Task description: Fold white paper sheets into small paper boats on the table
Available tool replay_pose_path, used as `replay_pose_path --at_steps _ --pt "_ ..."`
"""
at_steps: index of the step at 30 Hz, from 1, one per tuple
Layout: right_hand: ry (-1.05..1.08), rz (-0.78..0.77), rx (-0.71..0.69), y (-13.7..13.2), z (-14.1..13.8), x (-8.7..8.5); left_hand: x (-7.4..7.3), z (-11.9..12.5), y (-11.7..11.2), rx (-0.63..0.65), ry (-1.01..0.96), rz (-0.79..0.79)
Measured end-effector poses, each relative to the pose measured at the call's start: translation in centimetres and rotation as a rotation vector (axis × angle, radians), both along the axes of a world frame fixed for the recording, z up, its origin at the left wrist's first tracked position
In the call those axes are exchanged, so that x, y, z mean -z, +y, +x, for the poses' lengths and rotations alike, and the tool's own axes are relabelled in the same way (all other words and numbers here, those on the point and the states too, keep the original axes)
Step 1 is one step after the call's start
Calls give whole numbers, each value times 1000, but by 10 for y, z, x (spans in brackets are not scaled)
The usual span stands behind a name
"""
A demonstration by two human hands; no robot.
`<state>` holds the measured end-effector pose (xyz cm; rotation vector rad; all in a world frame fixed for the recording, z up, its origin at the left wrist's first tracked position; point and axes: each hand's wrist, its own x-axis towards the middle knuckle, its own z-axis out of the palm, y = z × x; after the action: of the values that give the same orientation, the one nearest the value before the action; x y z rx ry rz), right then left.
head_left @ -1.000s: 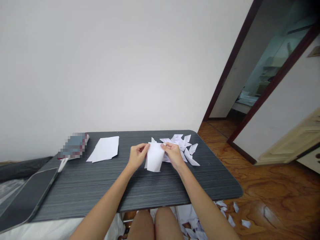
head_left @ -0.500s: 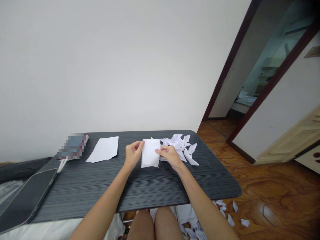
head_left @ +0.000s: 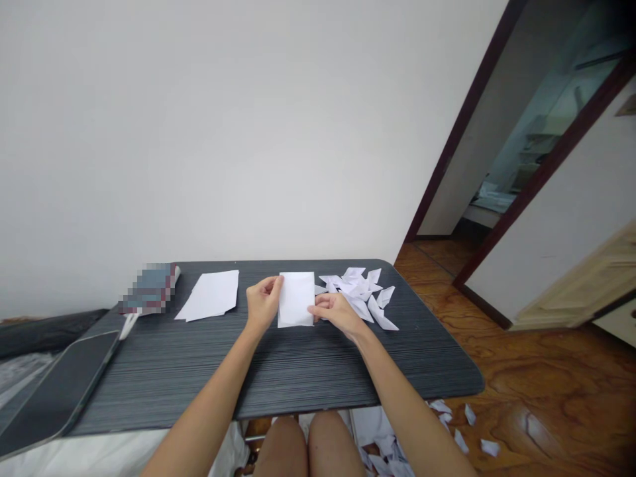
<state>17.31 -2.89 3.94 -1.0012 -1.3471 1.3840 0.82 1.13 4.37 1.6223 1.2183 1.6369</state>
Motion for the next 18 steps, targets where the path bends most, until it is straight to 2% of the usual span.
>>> replay_pose_path --at_steps 8,12,15,18 --pt "-12 -50 -112 -2 -7 4 1 1 -4 -33 151 64" --pt "31 19 -154 -5 -7 0 -1 -2 0 -109 92 63" --pt "45 182 -70 -6 -10 3 0 -5 5 -186 -43 13" --pt "-149 378 106 -4 -16 11 3 -6 8 -194 -116 -38"
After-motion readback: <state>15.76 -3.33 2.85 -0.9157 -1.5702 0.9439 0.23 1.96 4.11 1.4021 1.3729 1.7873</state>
